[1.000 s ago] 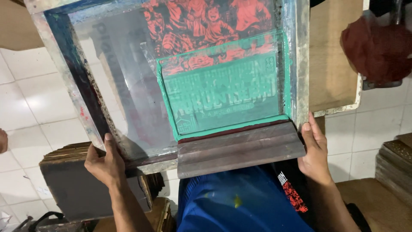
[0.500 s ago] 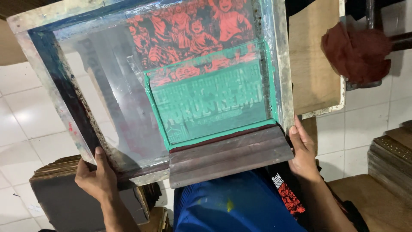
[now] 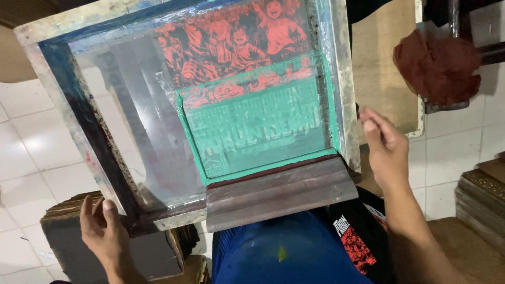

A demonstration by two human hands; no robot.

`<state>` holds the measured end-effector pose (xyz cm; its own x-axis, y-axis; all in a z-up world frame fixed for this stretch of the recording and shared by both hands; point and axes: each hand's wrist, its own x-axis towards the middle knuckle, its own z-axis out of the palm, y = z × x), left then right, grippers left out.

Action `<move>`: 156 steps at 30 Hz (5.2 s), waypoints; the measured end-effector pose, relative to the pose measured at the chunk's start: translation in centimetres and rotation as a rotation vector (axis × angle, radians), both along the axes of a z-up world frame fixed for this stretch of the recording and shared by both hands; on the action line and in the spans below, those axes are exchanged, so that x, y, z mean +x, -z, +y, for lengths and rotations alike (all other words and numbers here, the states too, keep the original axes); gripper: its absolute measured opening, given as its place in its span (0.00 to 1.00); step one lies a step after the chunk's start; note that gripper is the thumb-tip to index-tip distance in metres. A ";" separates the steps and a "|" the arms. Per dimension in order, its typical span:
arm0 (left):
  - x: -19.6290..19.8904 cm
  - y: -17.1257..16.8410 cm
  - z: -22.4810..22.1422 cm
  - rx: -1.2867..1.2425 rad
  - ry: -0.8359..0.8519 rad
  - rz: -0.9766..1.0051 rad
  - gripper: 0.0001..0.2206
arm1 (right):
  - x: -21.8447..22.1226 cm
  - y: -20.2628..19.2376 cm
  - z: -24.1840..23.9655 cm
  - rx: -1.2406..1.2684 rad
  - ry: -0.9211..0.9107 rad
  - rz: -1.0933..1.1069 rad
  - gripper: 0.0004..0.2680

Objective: Performing screen printing on a t-shirt using a screen frame and squeegee

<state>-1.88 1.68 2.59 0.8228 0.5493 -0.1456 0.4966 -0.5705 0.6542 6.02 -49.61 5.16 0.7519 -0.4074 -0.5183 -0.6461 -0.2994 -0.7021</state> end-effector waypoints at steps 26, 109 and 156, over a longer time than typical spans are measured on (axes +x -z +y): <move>-9.4 6.9 -11.6 -1.475 -0.679 0.170 0.45 | 6.2 9.1 -1.6 -0.013 -0.084 -0.413 0.16; -9.8 6.0 -10.7 -1.334 -0.617 0.247 0.48 | 6.7 7.4 -0.4 0.007 -0.042 -0.381 0.11; -7.3 3.0 -14.5 -0.738 -0.694 0.158 0.23 | 7.1 8.4 -0.9 0.091 0.035 -0.378 0.07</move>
<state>-9.23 -12.82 -0.45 0.2996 0.6269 -0.7191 0.6749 0.3935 0.6243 13.13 -50.52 -3.20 0.8831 -0.4014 -0.2429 -0.3458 -0.2071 -0.9152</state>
